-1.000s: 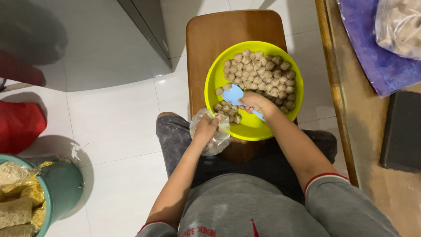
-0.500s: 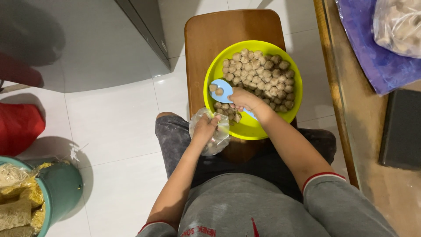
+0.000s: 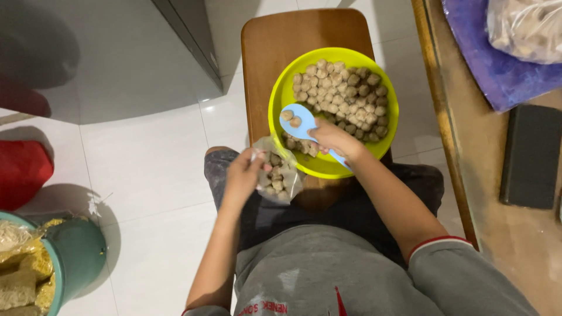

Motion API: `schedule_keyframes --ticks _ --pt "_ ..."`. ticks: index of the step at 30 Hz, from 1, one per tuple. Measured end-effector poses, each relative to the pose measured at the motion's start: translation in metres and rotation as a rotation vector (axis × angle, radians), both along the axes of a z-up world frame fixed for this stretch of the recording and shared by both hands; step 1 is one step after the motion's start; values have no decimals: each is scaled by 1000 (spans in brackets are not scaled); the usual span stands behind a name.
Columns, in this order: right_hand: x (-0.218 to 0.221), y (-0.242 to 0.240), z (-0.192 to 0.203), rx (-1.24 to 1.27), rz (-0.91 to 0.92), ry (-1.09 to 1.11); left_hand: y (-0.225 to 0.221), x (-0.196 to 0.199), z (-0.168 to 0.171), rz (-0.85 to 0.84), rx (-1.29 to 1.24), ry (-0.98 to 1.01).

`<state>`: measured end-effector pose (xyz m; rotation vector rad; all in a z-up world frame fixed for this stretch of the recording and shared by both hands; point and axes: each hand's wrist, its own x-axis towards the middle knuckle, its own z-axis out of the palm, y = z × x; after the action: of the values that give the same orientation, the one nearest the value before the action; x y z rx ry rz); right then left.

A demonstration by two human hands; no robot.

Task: Scooping small round food items from a large bowl into plastic bags and tying them closed.

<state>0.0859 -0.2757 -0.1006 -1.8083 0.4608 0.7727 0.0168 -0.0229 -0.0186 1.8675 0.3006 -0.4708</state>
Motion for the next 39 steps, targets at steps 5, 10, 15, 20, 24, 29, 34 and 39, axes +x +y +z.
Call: schedule_keyframes --ticks 5,10,15,20,24,29,34,39 --pt "-33 12 84 100 3 -46 26 -10 11 111 -202 15" --pt "-61 14 92 74 191 -125 23 -16 6 174 -348 48" --pt "-90 36 122 -209 419 -254 22 -15 11 171 -351 30" --pt "-85 40 175 -336 250 -267 22 -19 7 167 -328 39" --pt "-57 -10 71 -531 108 -280 23 -21 13 131 -331 18" --pt "-42 -9 50 -514 142 -55 25 -23 3 98 -314 14" --pt "-51 4 71 -543 238 -11 30 -25 -1 69 -320 8" --pt "-64 -6 10 -560 441 -51 30 -26 0 58 -351 -19"
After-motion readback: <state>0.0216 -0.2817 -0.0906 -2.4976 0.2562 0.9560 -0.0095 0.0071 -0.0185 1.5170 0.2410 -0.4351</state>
